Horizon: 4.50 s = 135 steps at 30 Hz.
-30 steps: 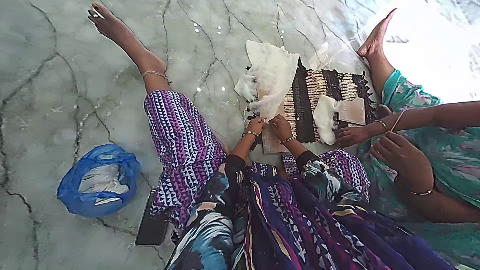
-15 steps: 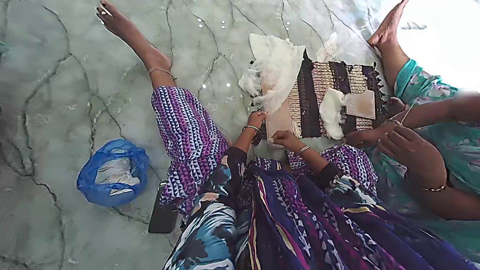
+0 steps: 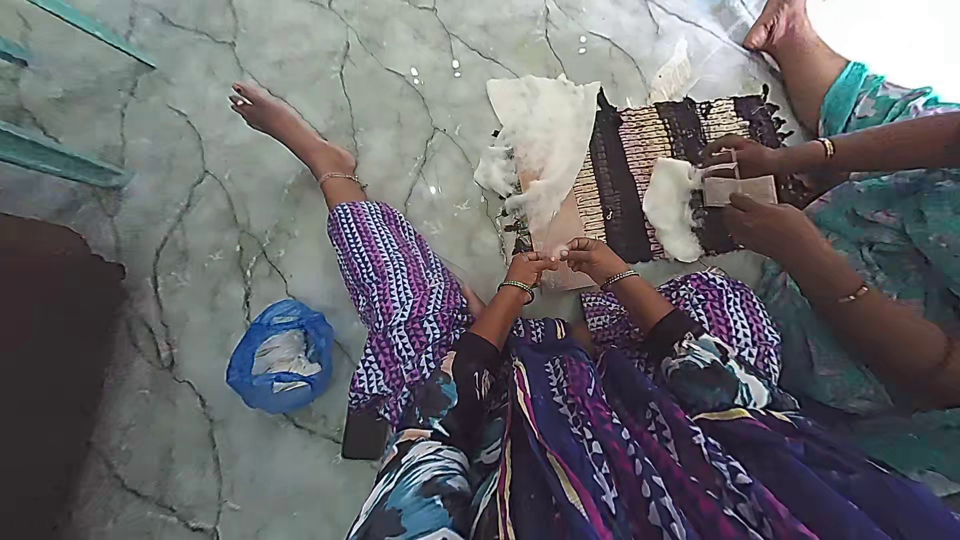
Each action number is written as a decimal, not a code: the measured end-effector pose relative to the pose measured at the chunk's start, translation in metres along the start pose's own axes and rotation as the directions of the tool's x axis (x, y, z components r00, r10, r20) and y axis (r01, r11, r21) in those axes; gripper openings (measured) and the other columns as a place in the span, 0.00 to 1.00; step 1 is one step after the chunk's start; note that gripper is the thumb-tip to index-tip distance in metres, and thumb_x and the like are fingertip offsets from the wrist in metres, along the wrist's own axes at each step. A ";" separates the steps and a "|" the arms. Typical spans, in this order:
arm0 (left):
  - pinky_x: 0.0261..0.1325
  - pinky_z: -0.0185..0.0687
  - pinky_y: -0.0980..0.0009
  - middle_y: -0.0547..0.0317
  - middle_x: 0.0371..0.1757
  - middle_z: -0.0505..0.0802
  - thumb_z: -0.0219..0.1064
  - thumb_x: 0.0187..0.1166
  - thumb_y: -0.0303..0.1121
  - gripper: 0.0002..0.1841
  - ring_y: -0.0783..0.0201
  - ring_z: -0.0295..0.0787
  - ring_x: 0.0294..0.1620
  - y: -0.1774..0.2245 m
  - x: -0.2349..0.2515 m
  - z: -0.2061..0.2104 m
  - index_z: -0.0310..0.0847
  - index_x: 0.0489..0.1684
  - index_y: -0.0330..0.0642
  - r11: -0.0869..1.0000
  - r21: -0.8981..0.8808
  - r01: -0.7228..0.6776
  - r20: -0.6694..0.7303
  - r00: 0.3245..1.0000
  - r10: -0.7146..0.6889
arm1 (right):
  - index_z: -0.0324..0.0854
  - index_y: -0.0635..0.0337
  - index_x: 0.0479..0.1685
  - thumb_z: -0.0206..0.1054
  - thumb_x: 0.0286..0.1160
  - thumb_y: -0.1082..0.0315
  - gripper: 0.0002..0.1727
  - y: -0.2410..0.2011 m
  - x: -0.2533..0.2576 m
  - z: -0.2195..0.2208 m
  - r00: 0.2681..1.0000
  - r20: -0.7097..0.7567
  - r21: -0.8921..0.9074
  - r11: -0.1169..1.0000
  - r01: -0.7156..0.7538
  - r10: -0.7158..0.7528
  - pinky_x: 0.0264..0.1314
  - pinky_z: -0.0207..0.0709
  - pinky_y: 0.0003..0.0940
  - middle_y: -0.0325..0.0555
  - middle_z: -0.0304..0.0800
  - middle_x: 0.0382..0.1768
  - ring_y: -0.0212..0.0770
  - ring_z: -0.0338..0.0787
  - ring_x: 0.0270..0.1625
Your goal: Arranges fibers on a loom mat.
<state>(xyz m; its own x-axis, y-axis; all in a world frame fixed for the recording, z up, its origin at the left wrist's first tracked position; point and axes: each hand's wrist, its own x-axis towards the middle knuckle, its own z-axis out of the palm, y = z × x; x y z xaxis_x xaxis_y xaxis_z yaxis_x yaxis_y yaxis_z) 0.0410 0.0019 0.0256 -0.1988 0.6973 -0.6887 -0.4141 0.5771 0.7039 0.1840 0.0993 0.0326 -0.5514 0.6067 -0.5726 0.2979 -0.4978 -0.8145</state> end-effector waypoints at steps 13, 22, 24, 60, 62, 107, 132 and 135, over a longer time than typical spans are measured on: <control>0.25 0.65 0.77 0.59 0.31 0.86 0.69 0.82 0.29 0.08 0.75 0.67 0.20 -0.004 0.020 0.002 0.85 0.46 0.31 0.965 0.251 -0.081 -0.108 0.988 0.111 | 0.83 0.67 0.39 0.68 0.80 0.74 0.04 0.009 0.028 -0.017 0.995 -0.086 -0.177 0.983 0.042 -0.058 0.28 0.70 0.21 0.37 0.86 0.27 0.23 0.75 0.23; 0.76 0.72 0.43 0.33 0.69 0.85 0.52 0.92 0.30 0.19 0.39 0.82 0.71 -0.012 0.017 -0.008 0.82 0.74 0.40 0.707 0.679 -0.197 -0.172 0.894 0.414 | 0.79 0.72 0.68 0.68 0.78 0.75 0.20 0.030 0.048 -0.019 0.977 -0.184 -0.538 0.843 -0.005 -0.112 0.61 0.80 0.55 0.66 0.92 0.47 0.57 0.91 0.49; 0.72 0.76 0.44 0.36 0.65 0.88 0.55 0.89 0.29 0.18 0.41 0.85 0.67 -0.015 0.011 -0.012 0.85 0.71 0.42 0.633 0.752 -0.184 -0.117 0.908 0.403 | 0.80 0.70 0.69 0.69 0.78 0.74 0.21 0.027 0.046 -0.019 0.975 -0.193 -0.572 0.820 -0.017 -0.114 0.62 0.79 0.57 0.66 0.92 0.47 0.59 0.91 0.50; 0.78 0.73 0.45 0.40 0.68 0.87 0.59 0.87 0.31 0.16 0.45 0.82 0.73 -0.013 0.022 -0.026 0.85 0.65 0.36 0.438 0.890 -0.128 0.053 0.982 0.181 | 0.44 0.56 0.97 0.41 0.85 0.30 0.50 0.067 0.024 0.025 0.977 0.159 -0.985 0.049 0.168 -0.142 0.95 0.36 0.65 0.62 0.39 0.96 0.61 0.44 0.97; 0.78 0.73 0.44 0.39 0.69 0.87 0.59 0.87 0.31 0.16 0.44 0.82 0.74 -0.016 0.021 -0.027 0.84 0.66 0.35 0.441 0.887 -0.141 0.073 0.983 0.166 | 0.45 0.57 0.97 0.42 0.85 0.31 0.49 0.069 0.018 0.030 0.986 0.114 -0.991 0.058 0.121 -0.120 0.95 0.36 0.63 0.62 0.41 0.96 0.61 0.45 0.97; 0.71 0.74 0.35 0.38 0.60 0.92 0.60 0.87 0.31 0.14 0.39 0.86 0.67 -0.003 0.014 -0.055 0.85 0.62 0.36 0.581 0.809 -0.093 -0.058 0.970 0.236 | 0.91 0.68 0.51 0.70 0.81 0.64 0.14 0.003 -0.005 -0.054 0.939 -0.339 -0.767 0.595 -0.239 -0.061 0.70 0.72 0.68 0.67 0.92 0.54 0.65 0.88 0.63; 0.38 0.76 0.68 0.48 0.38 0.83 0.49 0.89 0.21 0.14 0.65 0.74 0.28 -0.004 0.037 -0.051 0.71 0.67 0.27 0.988 0.115 -0.100 -0.158 0.980 0.118 | 0.88 0.65 0.61 0.70 0.76 0.71 0.17 0.000 0.082 0.039 0.905 0.216 -0.944 0.160 0.290 -0.367 0.59 0.78 0.66 0.69 0.87 0.54 0.69 0.88 0.56; 0.37 0.71 0.65 0.50 0.36 0.79 0.49 0.89 0.23 0.13 0.63 0.70 0.30 -0.007 0.040 -0.048 0.74 0.64 0.30 0.972 0.204 -0.113 -0.134 0.981 0.142 | 0.89 0.65 0.59 0.70 0.77 0.71 0.14 0.004 0.079 0.034 0.911 0.171 -0.927 0.252 0.277 -0.375 0.58 0.81 0.63 0.69 0.88 0.53 0.67 0.90 0.55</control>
<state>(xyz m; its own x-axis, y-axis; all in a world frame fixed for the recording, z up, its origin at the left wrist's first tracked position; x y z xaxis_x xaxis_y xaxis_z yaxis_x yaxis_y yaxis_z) -0.0063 0.0057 -0.0150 -0.3725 0.7090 -0.5988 -0.1990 0.5692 0.7978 0.1147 0.1243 -0.0125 -0.7471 0.6339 -0.2001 0.6446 0.6173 -0.4510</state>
